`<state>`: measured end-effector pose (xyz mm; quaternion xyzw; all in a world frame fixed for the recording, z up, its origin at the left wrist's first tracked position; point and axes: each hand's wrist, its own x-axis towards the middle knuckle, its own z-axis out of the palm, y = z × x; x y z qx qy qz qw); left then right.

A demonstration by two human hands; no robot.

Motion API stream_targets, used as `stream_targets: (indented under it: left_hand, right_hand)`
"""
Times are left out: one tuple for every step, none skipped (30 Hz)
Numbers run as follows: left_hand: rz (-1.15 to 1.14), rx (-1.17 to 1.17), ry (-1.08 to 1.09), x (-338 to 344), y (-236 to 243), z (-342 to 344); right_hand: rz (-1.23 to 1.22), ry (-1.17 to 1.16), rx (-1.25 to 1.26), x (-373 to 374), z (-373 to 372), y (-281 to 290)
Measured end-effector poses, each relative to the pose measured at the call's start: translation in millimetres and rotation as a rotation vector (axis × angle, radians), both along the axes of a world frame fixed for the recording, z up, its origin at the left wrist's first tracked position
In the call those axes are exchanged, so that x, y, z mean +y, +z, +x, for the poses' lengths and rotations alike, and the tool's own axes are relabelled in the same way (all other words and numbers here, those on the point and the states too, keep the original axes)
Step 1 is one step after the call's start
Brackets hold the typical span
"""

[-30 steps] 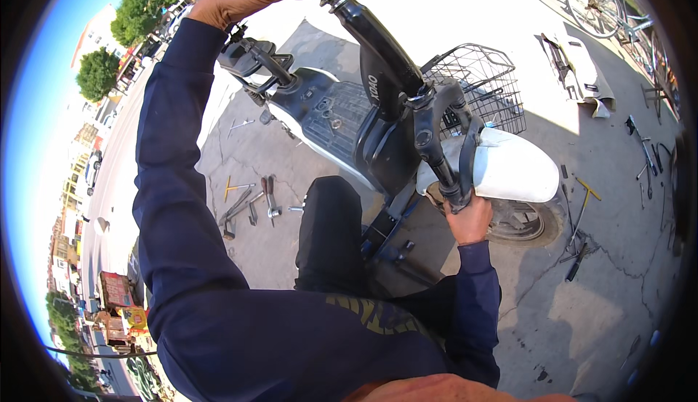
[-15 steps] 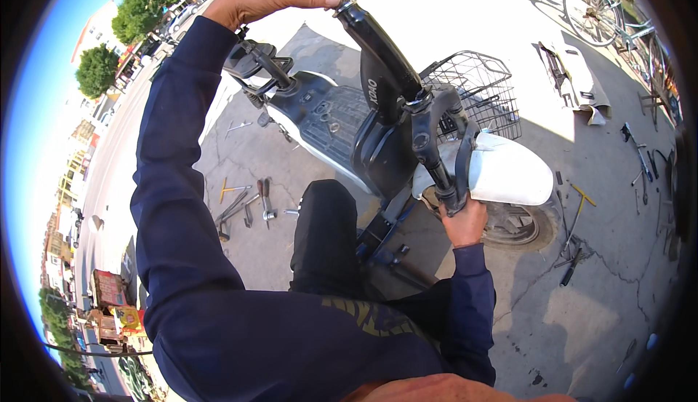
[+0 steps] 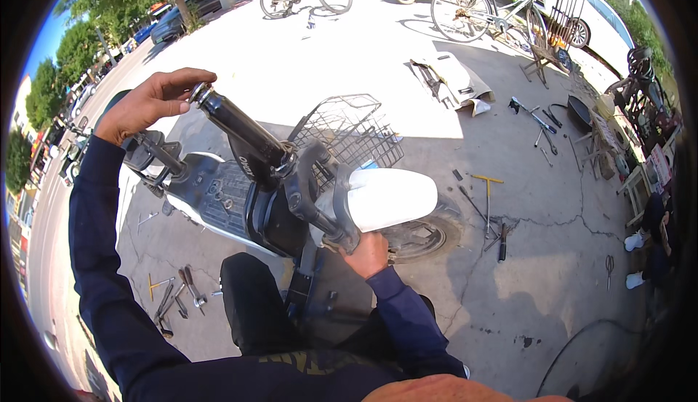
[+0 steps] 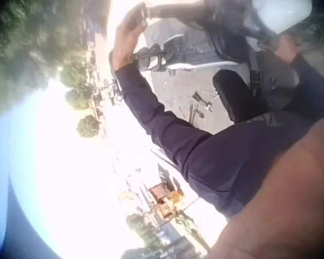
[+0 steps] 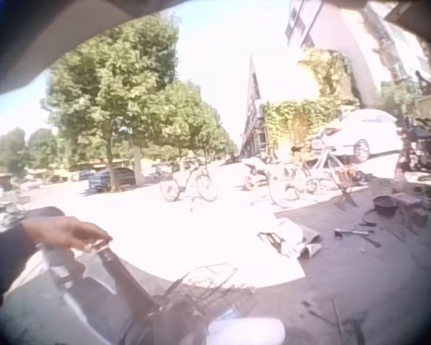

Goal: The person works on the front fork and handlebar area of a white scooter, using a wrench to loosen and tighten bolts. They repeatedly remove and reattach the handlebar stem, adjusting the front fork assembly and testing the steering movement.

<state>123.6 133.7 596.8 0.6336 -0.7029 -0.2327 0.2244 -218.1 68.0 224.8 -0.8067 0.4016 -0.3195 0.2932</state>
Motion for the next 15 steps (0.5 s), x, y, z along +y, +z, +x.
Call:
stream_targets:
  left_hand:
    - [-0.045,0.053,0.041,-0.5,-2.5,-1.0]
    - [-0.057,0.049,0.068,-1.2,-0.2,-1.7]
    - [-0.069,0.046,0.097,-3.2,4.4,-2.6]
    - [-0.080,0.042,0.127,-5.7,10.2,-4.5]
    - [-0.009,-0.145,0.262,-12.7,16.7,-8.7]
    - [0.064,-0.249,0.374,-20.5,14.8,-8.6]
    - [0.179,-0.315,0.398,-26.5,19.0,-14.6]
    - [0.295,-0.387,0.422,-29.8,25.5,-22.9]
    - [0.267,-0.385,0.385,-28.5,24.1,-20.0]
    - [0.240,-0.380,0.350,-26.7,19.2,-15.2]
    - [0.214,-0.381,0.319,-23.6,15.2,-8.5]
    - [0.129,-0.321,0.244,-14.5,9.7,-3.1]
    - [0.063,-0.232,0.156,-11.1,3.0,-3.6]
    - [0.048,-0.201,0.107,-11.3,-0.4,1.9]
    - [-0.049,-0.153,-0.002,-14.6,-4.3,0.7]
  right_hand:
    - [0.002,0.000,-0.004,0.4,-0.5,-0.4]
    - [0.002,-0.001,-0.009,0.7,-0.5,-0.1]
    - [0.003,0.001,-0.014,1.1,-0.5,0.0]
    - [-0.010,-0.003,-0.021,1.3,-0.1,-1.1]
    - [-0.023,-0.014,-0.018,0.9,-2.6,-3.8]
    - [-0.036,-0.020,-0.018,0.8,-3.9,-5.4]
    - [-0.012,-0.012,0.016,0.3,-5.0,-5.6]
    - [0.013,-0.002,0.042,-1.1,-3.4,-5.0]
    - [0.039,0.010,0.070,-1.9,-2.5,-4.6]
    - [0.017,-0.004,0.069,-2.1,-2.6,-5.0]
    - [-0.005,-0.012,0.063,-1.7,0.2,-5.5]
    - [-0.026,0.000,0.055,0.9,5.7,-6.2]
    - [-0.018,-0.017,0.093,-1.2,3.3,-8.0]
    - [-0.007,-0.007,0.123,-3.2,1.4,-10.2]
    - [-0.011,-0.029,0.069,-3.9,-4.9,-8.9]
